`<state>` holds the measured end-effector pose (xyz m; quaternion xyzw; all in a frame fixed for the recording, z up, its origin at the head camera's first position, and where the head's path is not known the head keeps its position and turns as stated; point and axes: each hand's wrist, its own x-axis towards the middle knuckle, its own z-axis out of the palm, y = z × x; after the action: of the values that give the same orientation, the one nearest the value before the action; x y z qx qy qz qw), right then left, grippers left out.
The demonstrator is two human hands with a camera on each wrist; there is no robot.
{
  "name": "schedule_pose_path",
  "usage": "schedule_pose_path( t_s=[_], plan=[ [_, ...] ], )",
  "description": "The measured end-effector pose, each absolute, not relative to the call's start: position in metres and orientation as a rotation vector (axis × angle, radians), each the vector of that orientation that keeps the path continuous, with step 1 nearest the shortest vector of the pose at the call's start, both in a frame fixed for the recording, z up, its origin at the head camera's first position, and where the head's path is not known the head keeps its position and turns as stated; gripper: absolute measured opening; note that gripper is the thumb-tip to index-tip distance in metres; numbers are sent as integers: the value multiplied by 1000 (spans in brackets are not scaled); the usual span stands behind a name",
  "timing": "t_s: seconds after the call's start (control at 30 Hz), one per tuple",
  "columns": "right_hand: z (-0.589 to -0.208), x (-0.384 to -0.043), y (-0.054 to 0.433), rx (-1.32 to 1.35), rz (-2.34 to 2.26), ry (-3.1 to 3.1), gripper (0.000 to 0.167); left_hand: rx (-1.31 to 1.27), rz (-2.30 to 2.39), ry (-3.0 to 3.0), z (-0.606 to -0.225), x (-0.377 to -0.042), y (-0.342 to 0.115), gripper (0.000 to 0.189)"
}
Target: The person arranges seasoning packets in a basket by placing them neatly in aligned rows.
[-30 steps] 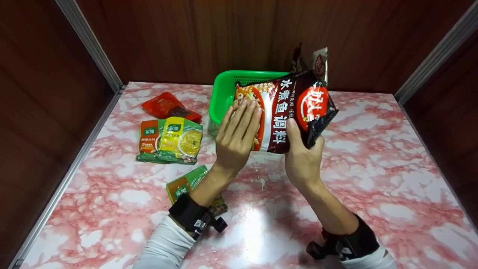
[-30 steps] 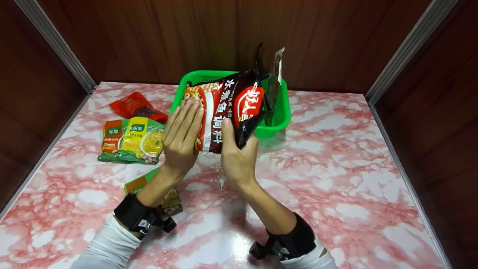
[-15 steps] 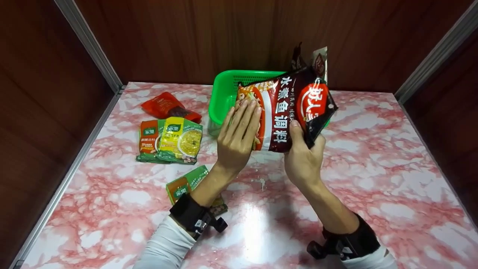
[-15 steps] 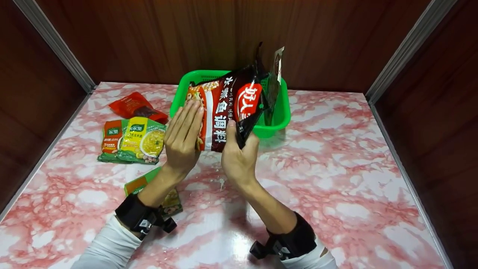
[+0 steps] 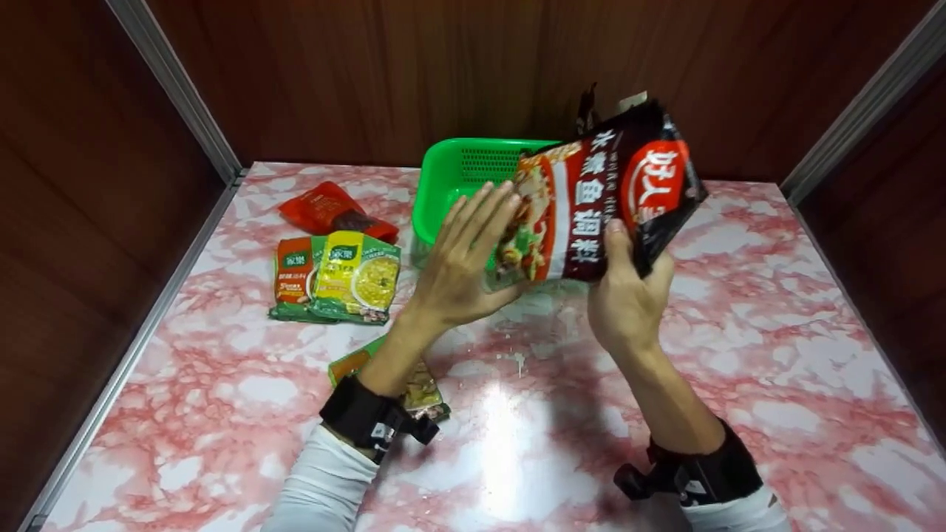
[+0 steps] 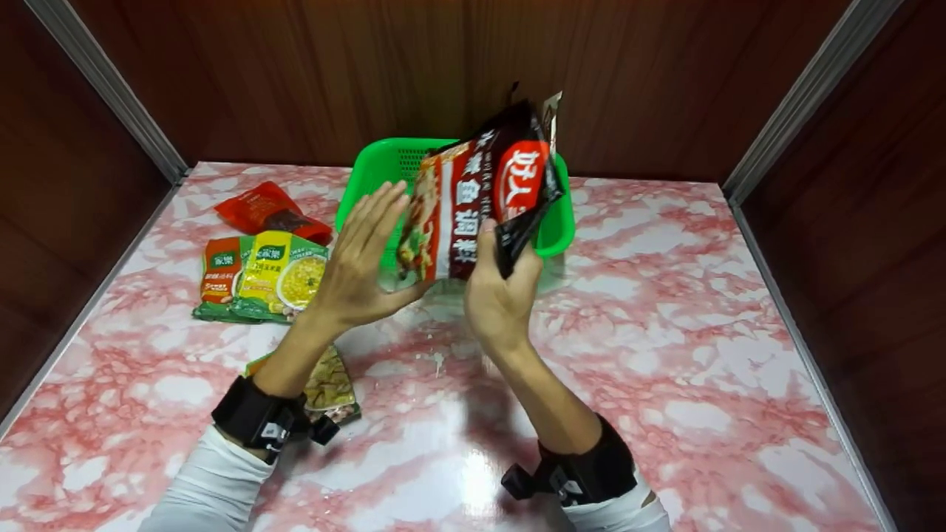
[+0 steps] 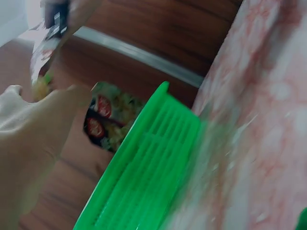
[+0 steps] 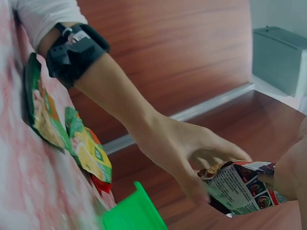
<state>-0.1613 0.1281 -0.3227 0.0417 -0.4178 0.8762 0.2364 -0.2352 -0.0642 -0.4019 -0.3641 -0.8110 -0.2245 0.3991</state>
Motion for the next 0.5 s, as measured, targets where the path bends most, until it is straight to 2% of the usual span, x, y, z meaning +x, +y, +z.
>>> schedule_pose_path(
  t_s=[0.13, 0.5],
  plan=[
    [-316, -167, 143, 131, 2372, -1145, 30, -897, -634, -2249, -404, -243, -81, 96],
    [-304, -174, 171, 82, 2263, -1254, 19, -777, -667, -2539, -434, -266, -104, 58]
  ],
)
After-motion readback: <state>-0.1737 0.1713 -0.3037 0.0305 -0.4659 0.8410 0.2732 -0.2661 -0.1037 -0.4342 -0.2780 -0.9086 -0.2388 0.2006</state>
